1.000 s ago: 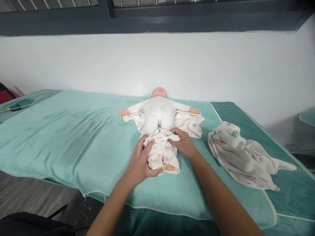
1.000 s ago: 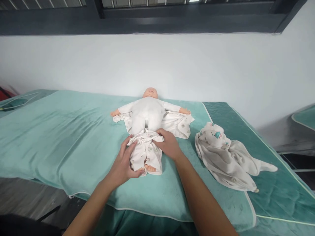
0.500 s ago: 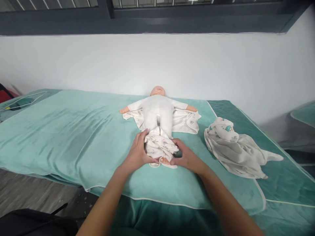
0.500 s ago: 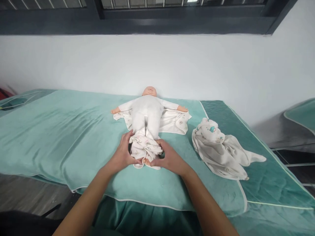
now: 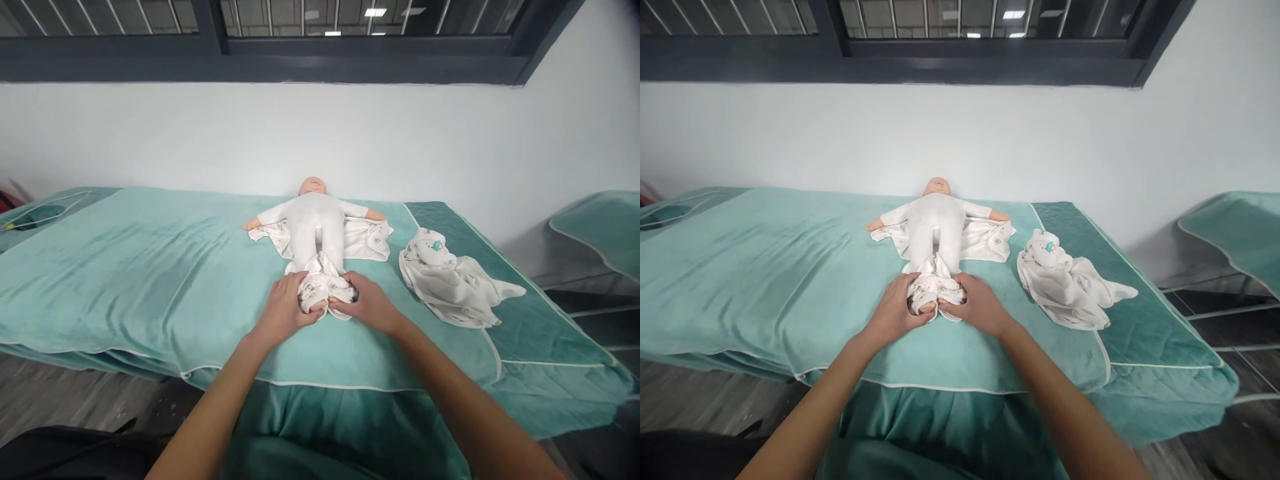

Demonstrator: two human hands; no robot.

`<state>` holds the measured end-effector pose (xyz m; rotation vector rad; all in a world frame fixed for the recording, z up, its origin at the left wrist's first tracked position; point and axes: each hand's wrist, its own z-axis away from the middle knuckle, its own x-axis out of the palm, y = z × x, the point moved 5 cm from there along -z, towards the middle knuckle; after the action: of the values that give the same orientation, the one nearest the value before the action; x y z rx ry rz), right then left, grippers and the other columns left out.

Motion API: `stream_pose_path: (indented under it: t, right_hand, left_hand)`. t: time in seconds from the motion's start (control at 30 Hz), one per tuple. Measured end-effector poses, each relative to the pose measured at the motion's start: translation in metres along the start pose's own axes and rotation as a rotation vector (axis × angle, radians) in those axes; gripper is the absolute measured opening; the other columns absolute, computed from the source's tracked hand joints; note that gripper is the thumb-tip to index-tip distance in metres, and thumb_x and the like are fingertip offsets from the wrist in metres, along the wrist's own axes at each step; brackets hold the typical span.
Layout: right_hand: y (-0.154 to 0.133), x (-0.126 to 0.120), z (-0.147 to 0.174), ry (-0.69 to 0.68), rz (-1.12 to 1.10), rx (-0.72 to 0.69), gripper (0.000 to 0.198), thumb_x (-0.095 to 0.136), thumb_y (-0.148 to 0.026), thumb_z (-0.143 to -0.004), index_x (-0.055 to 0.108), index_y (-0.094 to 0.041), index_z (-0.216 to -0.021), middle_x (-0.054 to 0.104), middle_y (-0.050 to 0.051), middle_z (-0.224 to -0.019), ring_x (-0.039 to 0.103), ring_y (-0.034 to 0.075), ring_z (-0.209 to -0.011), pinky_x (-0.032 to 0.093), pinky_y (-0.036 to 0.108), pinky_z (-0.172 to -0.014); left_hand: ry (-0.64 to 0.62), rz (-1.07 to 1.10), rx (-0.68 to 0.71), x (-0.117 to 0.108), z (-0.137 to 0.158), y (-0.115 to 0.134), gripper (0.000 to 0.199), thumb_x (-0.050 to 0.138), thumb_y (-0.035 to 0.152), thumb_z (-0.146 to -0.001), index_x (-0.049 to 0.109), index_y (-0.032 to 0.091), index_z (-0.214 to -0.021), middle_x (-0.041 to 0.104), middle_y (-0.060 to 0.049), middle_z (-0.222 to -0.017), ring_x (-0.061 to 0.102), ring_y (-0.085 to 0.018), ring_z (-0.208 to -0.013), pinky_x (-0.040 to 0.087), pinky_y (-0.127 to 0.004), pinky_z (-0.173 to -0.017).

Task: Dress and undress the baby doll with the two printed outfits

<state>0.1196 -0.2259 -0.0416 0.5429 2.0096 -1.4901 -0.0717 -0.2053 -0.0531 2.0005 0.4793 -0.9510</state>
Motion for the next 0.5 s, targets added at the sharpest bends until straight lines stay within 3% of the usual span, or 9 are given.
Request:
stream_pose_path:
  t: [0.17, 0.3, 0.4, 0.5]
  right_hand:
    - [-0.025, -0.016, 0.002, -0.042, 0.06, 0.086, 0.031, 0.068, -0.049, -0.076, 0.054, -0.023, -0.083, 0.06, -0.003, -0.074, 0.05, 0.016, -0.067, 0.034, 0.028, -0.061]
    - [-0.034, -0.02, 0.009, -0.101, 0.003, 0.171, 0.02, 0.068, -0.037, -0.072, 0.055, -0.022, -0.075, 0.059, -0.004, -0.069, 0.049, 0.015, -0.064, 0.036, 0.026, -0.058]
    - [-0.039, -0.019, 0.014, -0.193, -0.116, 0.182, 0.016, 0.068, -0.035, -0.072, 0.064, -0.021, -0.076, 0.067, -0.001, -0.077, 0.058, 0.018, -0.071, 0.042, 0.028, -0.061]
    - [-0.047, -0.021, 0.021, -0.316, -0.321, 0.252, 0.028, 0.074, -0.041, -0.072, 0.072, -0.021, -0.091, 0.073, 0.003, -0.093, 0.065, 0.024, -0.084, 0.049, 0.031, -0.068]
  left_hand:
    - [-0.032, 0.133, -0.227, -0.018, 0.014, 0.01, 0.055, 0.069, 0.044, -0.078, 0.049, 0.024, -0.125, 0.067, -0.007, -0.117, 0.064, -0.028, -0.105, 0.05, -0.039, -0.086]
    - [-0.138, 0.257, -0.375, -0.025, 0.024, 0.014, 0.043, 0.066, 0.029, -0.074, 0.054, 0.025, -0.115, 0.071, -0.003, -0.105, 0.066, -0.025, -0.087, 0.049, -0.033, -0.071]
    - [-0.167, 0.379, -0.375, -0.032, 0.028, 0.022, 0.037, 0.066, 0.03, -0.073, 0.057, 0.023, -0.108, 0.072, -0.003, -0.103, 0.066, -0.024, -0.087, 0.05, -0.032, -0.071]
    - [-0.285, 0.551, -0.367, -0.042, 0.029, 0.033, 0.032, 0.067, 0.031, -0.07, 0.063, 0.02, -0.101, 0.072, -0.002, -0.096, 0.065, -0.023, -0.087, 0.05, -0.031, -0.069]
